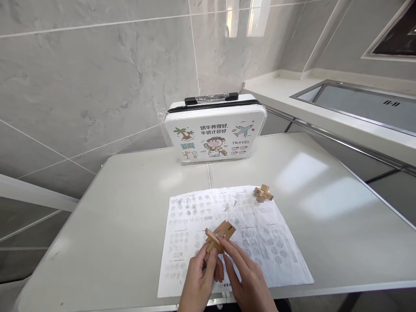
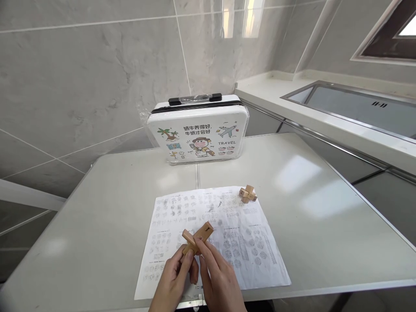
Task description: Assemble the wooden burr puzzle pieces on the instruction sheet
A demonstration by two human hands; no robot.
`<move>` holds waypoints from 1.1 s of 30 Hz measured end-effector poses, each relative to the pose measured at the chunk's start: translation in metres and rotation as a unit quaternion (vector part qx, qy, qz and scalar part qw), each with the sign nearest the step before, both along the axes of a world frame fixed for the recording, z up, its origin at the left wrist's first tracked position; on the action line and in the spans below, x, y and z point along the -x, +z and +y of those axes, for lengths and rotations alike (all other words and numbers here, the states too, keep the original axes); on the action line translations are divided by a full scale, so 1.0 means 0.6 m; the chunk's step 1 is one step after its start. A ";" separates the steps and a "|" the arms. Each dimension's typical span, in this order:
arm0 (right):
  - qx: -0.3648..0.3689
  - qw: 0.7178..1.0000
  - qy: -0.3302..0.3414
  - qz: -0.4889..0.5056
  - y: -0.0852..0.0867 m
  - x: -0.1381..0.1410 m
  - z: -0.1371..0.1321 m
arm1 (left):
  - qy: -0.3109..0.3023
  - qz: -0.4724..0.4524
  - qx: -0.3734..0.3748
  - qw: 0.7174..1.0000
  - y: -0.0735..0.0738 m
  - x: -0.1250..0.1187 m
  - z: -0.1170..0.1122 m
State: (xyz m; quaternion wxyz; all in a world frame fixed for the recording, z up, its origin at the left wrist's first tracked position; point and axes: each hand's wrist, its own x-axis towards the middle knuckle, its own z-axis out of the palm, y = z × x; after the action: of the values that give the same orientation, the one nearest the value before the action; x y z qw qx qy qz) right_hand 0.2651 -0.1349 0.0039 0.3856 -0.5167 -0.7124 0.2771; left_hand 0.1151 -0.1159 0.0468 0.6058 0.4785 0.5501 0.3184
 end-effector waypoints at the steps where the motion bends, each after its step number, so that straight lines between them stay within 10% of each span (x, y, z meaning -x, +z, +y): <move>1: 0.000 1.000 0.008 0.006 0.003 0.001 0.001 | 0.001 -0.001 0.002 1.000 0.000 0.000 0.000; 33: -0.034 0.998 -0.027 -0.054 -0.006 -0.041 0.048 | 0.065 0.045 -0.059 0.995 -0.030 0.065 -0.005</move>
State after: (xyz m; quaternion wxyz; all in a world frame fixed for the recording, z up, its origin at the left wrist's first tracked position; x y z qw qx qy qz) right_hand 0.2899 -0.1060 0.0001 0.3717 -0.5361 -0.7271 0.2141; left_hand 0.0758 -0.1189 0.0287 0.5295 0.4906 0.5870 0.3666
